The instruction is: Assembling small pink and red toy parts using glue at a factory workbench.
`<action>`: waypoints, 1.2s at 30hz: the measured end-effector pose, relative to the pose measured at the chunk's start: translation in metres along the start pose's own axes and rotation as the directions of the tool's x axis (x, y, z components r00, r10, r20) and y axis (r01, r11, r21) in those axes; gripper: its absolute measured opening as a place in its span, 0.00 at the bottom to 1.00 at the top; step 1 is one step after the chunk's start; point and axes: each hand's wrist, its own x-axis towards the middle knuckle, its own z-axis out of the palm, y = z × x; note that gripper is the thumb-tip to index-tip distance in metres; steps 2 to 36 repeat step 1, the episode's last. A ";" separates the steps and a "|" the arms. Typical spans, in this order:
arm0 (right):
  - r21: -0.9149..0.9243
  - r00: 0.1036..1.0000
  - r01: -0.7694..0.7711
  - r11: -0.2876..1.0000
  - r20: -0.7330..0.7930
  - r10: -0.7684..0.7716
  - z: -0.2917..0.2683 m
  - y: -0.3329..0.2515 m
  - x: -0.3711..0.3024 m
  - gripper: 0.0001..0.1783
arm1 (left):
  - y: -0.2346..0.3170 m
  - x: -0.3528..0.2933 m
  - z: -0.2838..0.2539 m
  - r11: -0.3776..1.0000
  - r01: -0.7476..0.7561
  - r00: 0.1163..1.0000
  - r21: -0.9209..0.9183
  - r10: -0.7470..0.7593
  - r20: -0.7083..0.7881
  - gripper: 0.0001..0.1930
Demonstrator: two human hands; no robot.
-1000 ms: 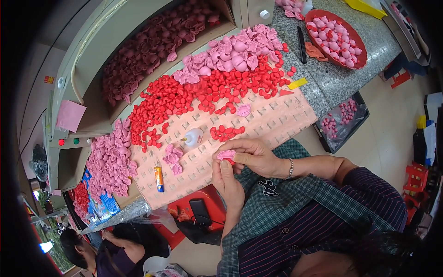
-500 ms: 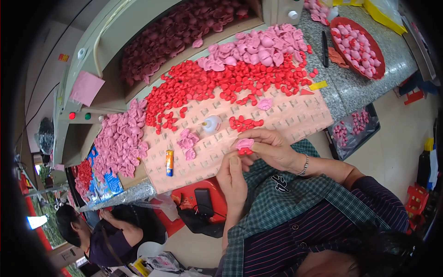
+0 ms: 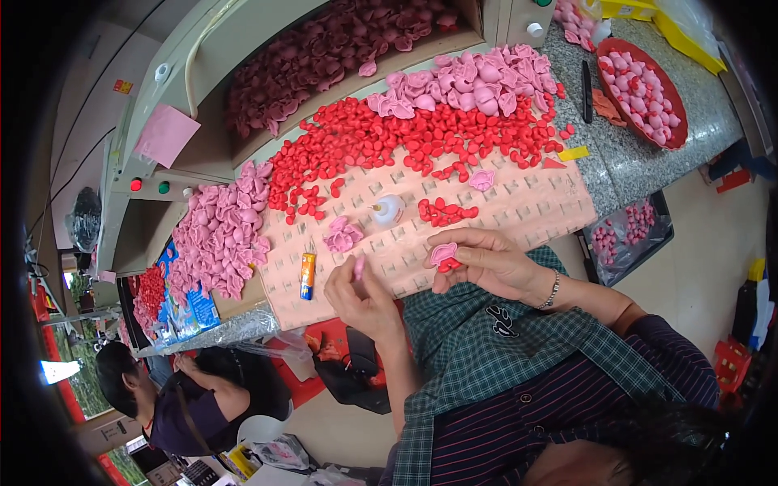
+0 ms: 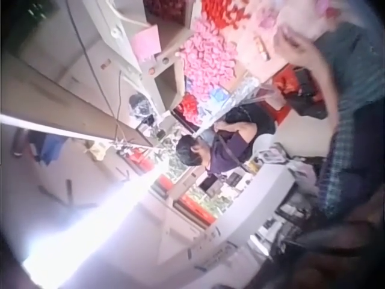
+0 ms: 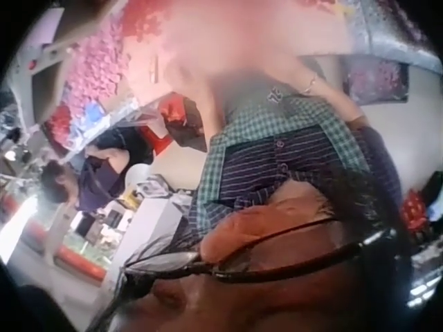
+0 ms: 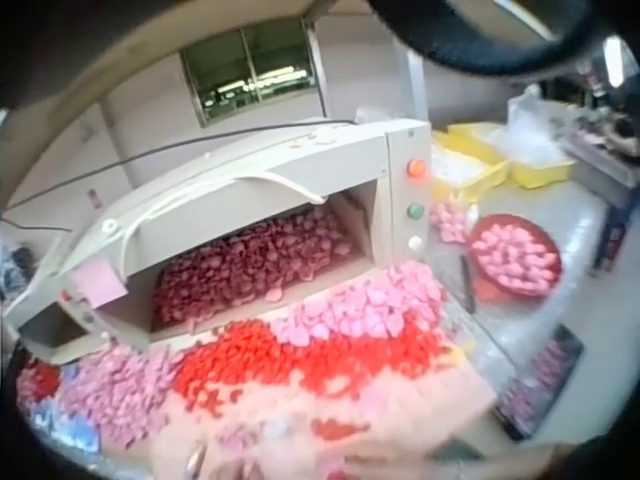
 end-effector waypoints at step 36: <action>0.000 1.000 -0.001 1.000 -0.004 0.001 0.000 0.000 0.000 0.22 | 0.000 -0.001 0.001 1.000 0.002 1.000 -0.002 -0.002 0.002 0.15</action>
